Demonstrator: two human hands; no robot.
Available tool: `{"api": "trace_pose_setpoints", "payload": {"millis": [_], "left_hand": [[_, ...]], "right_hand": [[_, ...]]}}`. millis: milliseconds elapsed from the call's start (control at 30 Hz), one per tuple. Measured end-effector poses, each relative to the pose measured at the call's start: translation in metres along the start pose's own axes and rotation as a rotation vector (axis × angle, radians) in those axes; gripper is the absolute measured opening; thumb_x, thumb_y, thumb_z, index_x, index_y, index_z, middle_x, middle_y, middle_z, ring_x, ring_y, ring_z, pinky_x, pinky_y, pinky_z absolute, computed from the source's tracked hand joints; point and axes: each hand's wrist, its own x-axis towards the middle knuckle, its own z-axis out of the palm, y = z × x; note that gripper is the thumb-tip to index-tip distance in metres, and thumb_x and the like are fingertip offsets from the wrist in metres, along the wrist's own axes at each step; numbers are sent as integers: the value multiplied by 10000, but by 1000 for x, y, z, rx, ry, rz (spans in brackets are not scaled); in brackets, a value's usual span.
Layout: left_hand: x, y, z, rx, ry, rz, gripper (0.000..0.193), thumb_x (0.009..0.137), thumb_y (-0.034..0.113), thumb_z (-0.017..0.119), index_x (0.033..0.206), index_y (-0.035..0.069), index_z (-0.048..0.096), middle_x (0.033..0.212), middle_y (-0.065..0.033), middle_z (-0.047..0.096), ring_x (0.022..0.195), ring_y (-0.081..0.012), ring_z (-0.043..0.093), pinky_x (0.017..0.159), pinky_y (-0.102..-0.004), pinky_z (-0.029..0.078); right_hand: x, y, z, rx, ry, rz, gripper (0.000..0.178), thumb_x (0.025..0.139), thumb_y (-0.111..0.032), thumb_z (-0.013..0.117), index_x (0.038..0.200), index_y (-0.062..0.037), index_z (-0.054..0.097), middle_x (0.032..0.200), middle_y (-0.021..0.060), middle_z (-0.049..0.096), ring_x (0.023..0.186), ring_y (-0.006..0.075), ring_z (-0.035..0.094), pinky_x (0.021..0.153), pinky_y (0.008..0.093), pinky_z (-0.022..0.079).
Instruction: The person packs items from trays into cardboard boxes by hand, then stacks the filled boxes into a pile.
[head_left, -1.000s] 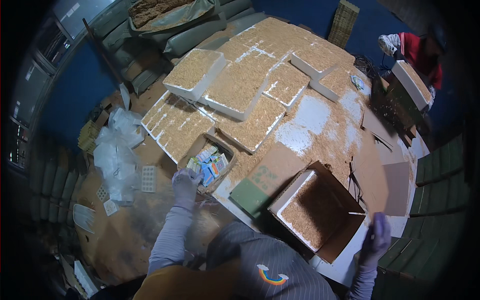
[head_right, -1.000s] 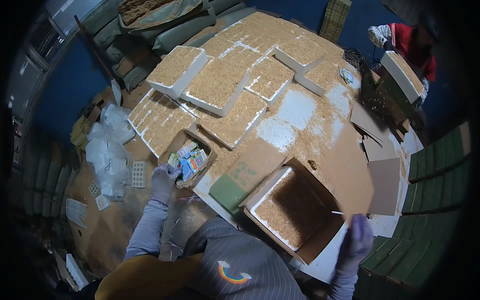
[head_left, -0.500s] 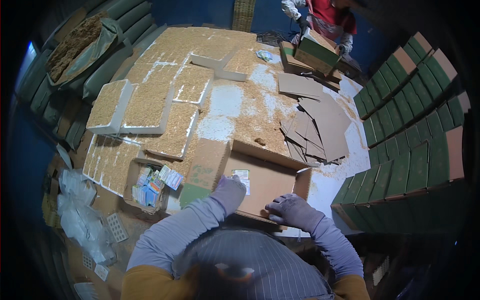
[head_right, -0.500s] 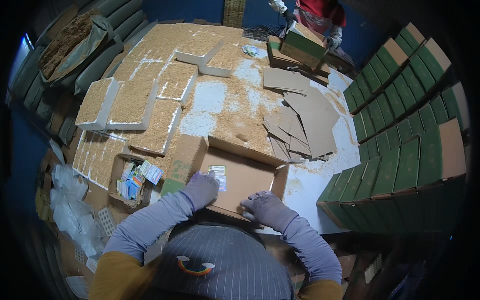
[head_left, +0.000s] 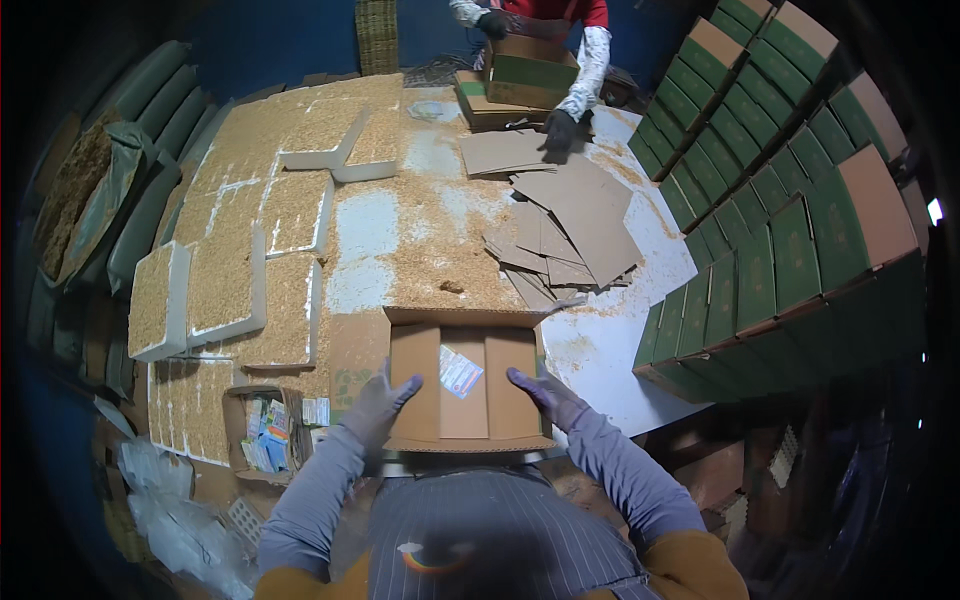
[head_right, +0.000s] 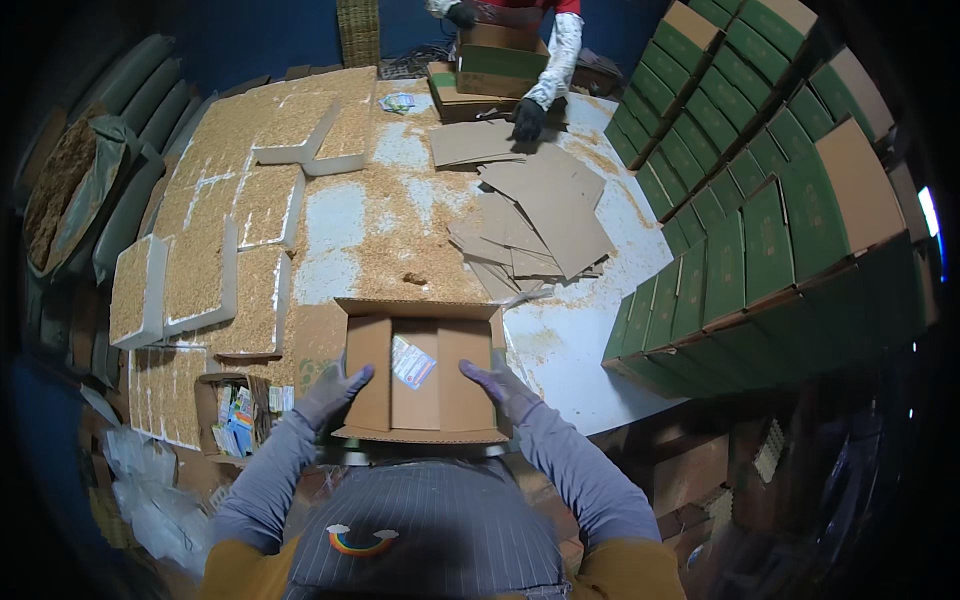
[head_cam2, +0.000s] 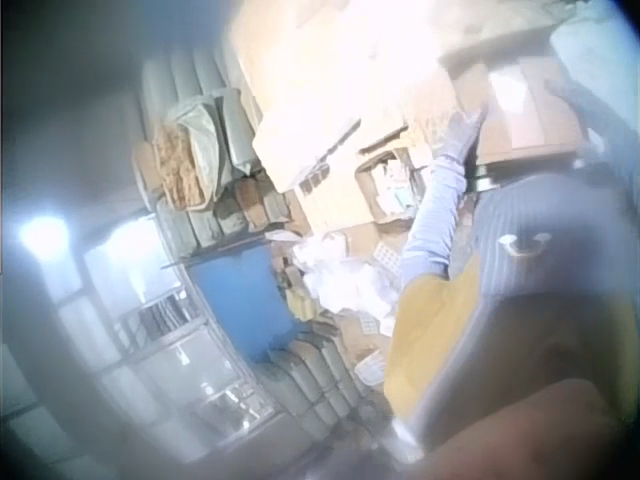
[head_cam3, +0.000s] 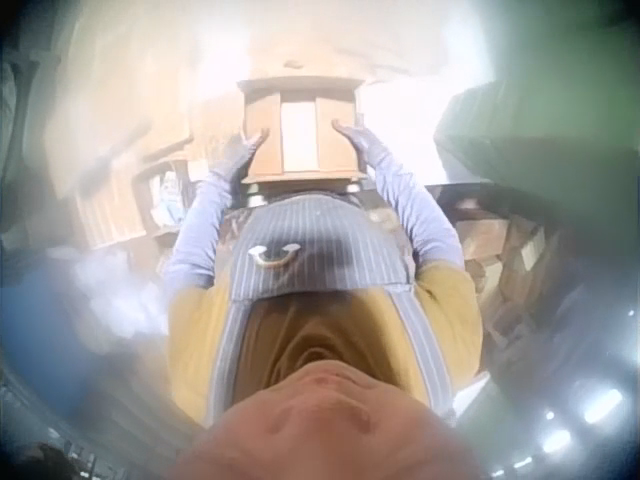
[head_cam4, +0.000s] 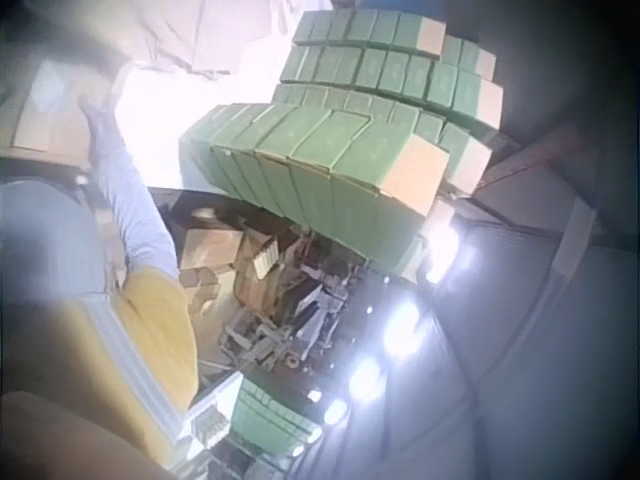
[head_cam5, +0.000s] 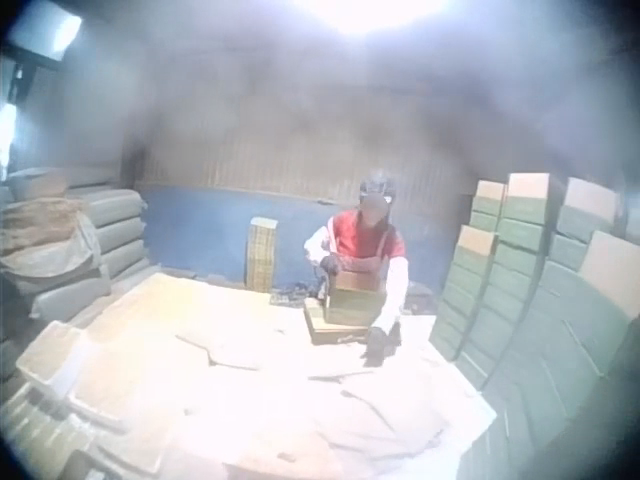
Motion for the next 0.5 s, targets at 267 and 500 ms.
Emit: {"api": "trace_pose_setpoints", "payload": {"millis": [267,500], "left_hand": [[16,16,-12,4,-42,-79,663,833,462,660,1219,-54,507,1023,-235,658,971,-378,636,860,-419,487],[78,126,45,-143,-217,392,677,905,386,589,1377,-49,376,1187,-253,586,1072,-328,593,912,-386,468]], "right_hand": [[-68,-9,54,-608,151,-448,950,826,-399,688,1473,31,140,1412,210,379,1320,276,355,1099,333,274],[-193,71,-44,337,416,-587,712,859,-276,619,1448,-46,292,1389,120,431,1248,219,460,1007,357,409]]}}
